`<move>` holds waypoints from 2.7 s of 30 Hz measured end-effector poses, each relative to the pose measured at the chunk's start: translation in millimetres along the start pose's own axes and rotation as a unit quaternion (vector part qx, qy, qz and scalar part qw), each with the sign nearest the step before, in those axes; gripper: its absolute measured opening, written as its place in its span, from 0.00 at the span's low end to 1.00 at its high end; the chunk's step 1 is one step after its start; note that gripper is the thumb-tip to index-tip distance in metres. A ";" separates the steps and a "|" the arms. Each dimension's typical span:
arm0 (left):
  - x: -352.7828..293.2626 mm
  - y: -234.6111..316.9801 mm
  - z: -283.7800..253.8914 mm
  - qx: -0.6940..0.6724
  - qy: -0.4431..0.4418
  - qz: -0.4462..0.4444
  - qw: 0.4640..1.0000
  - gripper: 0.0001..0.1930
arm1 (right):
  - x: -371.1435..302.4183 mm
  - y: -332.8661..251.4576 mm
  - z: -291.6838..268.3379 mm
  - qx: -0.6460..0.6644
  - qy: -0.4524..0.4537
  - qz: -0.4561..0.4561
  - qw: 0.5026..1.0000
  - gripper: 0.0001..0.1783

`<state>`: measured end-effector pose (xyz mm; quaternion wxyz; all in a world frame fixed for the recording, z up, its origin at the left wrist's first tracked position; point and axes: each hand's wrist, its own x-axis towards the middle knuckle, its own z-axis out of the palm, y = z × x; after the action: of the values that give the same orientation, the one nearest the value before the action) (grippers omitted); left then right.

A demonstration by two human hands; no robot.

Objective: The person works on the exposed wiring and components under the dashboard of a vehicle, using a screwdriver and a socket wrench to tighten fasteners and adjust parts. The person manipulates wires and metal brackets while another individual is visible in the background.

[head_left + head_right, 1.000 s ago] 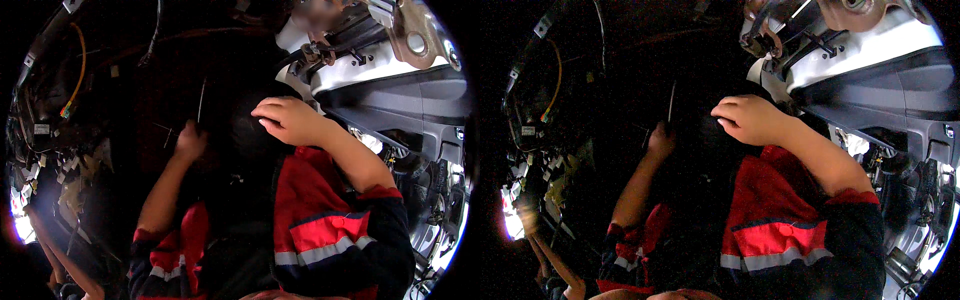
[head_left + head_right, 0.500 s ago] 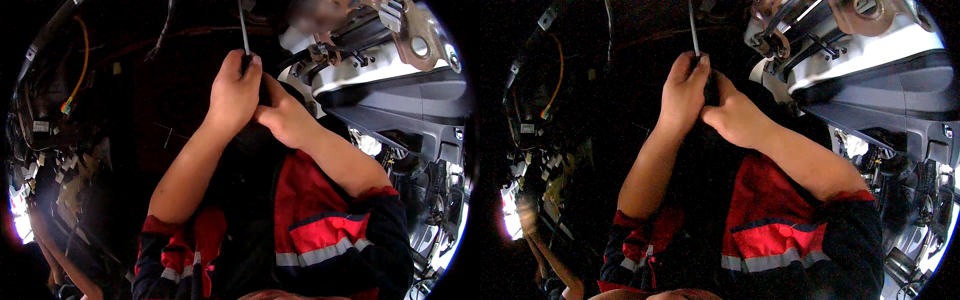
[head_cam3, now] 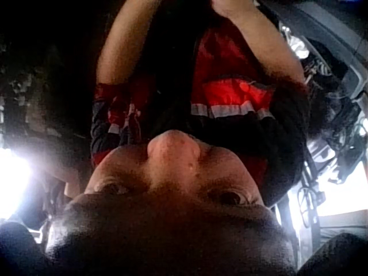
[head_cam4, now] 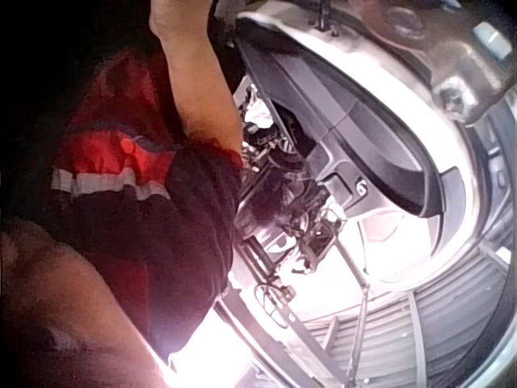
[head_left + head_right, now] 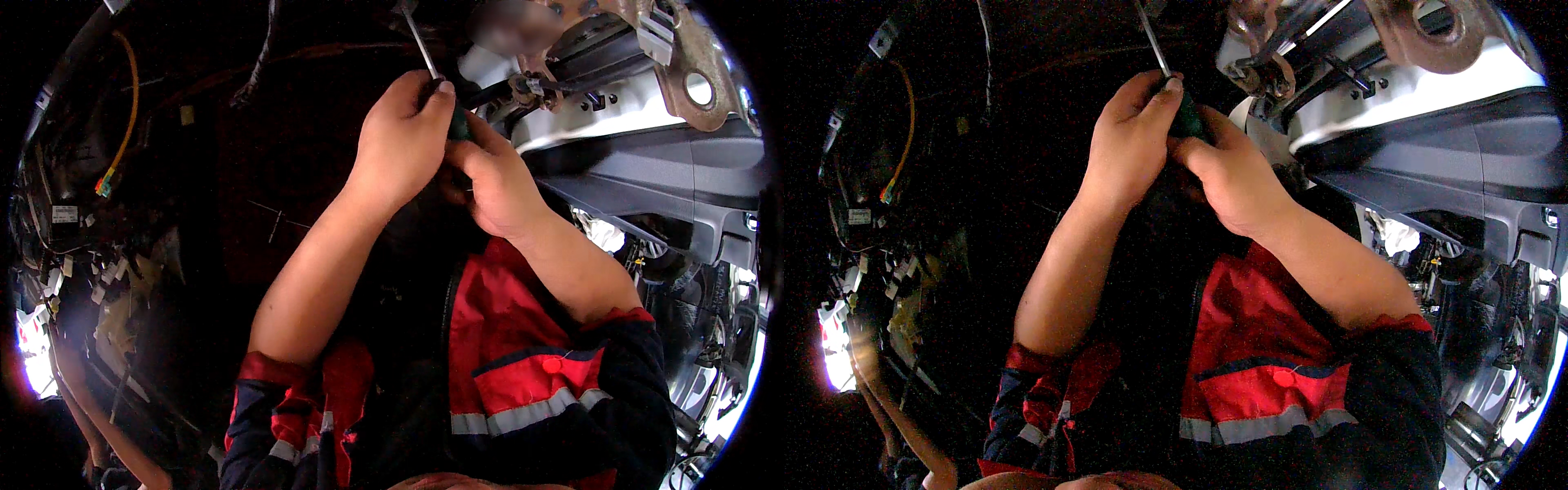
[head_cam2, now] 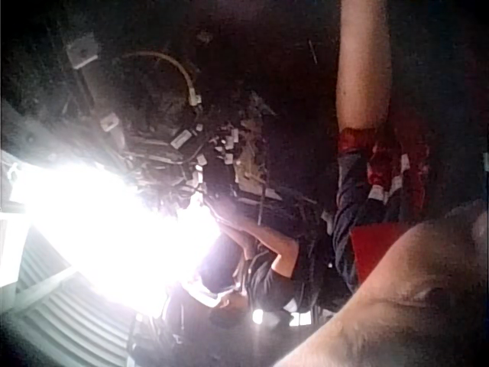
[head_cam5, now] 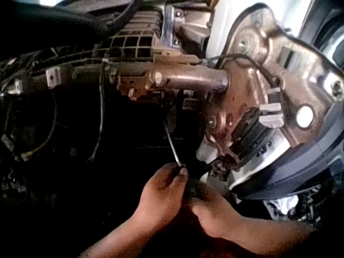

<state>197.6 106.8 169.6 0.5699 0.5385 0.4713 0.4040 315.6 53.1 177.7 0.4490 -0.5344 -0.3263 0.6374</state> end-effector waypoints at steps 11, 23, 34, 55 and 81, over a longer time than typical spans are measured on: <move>0.8 -0.5 -5.5 0.075 -0.015 0.063 0.995 0.16 | 0.8 11.7 2.3 -0.051 0.033 -0.079 0.995 0.20; -0.6 5.4 -11.1 0.097 -0.001 0.051 0.994 0.19 | 0.7 9.8 6.4 0.033 -0.006 -0.034 0.999 0.21; 8.1 10.8 -14.0 0.095 0.016 0.032 0.995 0.18 | 5.3 6.9 21.1 -0.197 0.053 -0.199 0.959 0.19; -53.7 -0.1 -41.4 0.061 0.088 0.164 0.981 0.22 | 26.1 -12.7 68.6 -0.280 0.068 -0.325 0.901 0.14; -48.2 9.3 -15.5 -0.016 0.147 0.163 0.975 0.20 | 41.2 -32.6 48.5 -0.488 0.026 -0.451 0.747 0.12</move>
<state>171.9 64.6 184.1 0.4293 0.5336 0.4489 0.5740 274.6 106.7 201.3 0.3703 -0.4881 -0.7839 0.1003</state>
